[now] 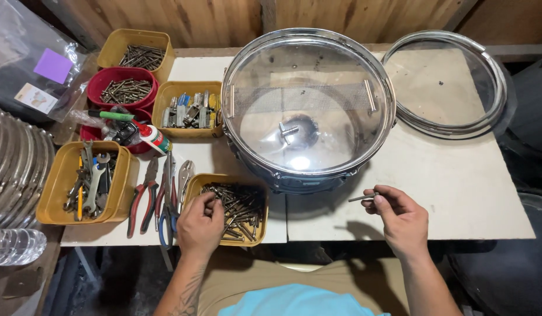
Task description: The person organizes small metal parts and tools on a workbench, then selects a metal rod and applies glue to it. They insert the rod into a hole on the side of a snare drum shell and secure it in place.
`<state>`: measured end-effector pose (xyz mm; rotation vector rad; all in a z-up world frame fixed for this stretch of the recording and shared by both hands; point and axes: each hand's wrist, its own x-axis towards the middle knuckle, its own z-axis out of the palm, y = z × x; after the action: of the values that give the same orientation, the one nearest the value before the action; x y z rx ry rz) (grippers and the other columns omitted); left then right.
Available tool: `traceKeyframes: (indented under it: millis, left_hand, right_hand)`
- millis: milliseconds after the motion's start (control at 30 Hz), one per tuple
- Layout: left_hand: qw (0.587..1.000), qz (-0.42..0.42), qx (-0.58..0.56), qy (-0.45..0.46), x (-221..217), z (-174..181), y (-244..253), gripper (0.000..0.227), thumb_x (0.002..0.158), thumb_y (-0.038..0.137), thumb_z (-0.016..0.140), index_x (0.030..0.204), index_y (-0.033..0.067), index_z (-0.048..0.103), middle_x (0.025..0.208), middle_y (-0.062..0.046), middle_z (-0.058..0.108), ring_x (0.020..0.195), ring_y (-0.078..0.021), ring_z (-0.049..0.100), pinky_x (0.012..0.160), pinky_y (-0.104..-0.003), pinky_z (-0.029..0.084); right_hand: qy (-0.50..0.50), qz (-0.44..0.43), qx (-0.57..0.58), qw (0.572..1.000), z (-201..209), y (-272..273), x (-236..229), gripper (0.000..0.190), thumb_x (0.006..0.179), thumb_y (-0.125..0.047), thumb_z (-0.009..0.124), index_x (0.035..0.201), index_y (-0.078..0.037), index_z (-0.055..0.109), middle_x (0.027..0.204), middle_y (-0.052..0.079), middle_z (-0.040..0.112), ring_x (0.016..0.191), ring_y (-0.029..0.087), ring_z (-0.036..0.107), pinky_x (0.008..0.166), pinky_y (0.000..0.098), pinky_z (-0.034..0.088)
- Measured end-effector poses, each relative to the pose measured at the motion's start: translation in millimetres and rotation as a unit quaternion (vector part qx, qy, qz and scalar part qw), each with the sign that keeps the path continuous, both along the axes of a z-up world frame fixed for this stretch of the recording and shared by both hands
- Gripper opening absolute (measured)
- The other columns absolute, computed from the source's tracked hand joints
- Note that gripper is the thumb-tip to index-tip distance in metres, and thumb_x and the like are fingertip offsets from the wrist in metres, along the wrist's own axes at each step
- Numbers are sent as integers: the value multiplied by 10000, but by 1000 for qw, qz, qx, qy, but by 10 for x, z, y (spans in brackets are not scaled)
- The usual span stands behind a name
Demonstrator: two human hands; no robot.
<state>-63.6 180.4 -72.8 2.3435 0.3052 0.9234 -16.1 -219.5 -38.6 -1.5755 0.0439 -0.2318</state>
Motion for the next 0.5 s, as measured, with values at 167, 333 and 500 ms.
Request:
traceKeyframes:
  millis: [167,333,500]
  left_hand:
    - [1000,0,8,-20,-11,-12,-9,166,787,161,791,951,153,765,715,-20,705,652,-214,707,597,-333,569]
    - [1000,5,2,-25,-5,-24,-15,158,789,162,793,945,162,769,707,-14,708,647,-214,707,593,-332,567]
    - [1000,4,-17,-20,-12,-121,-7,175,768,157,802,942,163,784,706,-17,719,634,-214,709,588,-332,569]
  right_hand:
    - [-39,0,-36,999,50,84,6,209,948,83,676,1155,101,690,991,251,759,811,251,740,741,377,636]
    - [-131,-31,-122,983,-3,62,38,315,842,143,771,1148,122,699,971,257,764,801,301,770,746,395,635]
    - [-183,-54,-134,973,136,167,45,391,763,154,831,1128,121,697,890,229,769,767,276,770,738,354,618]
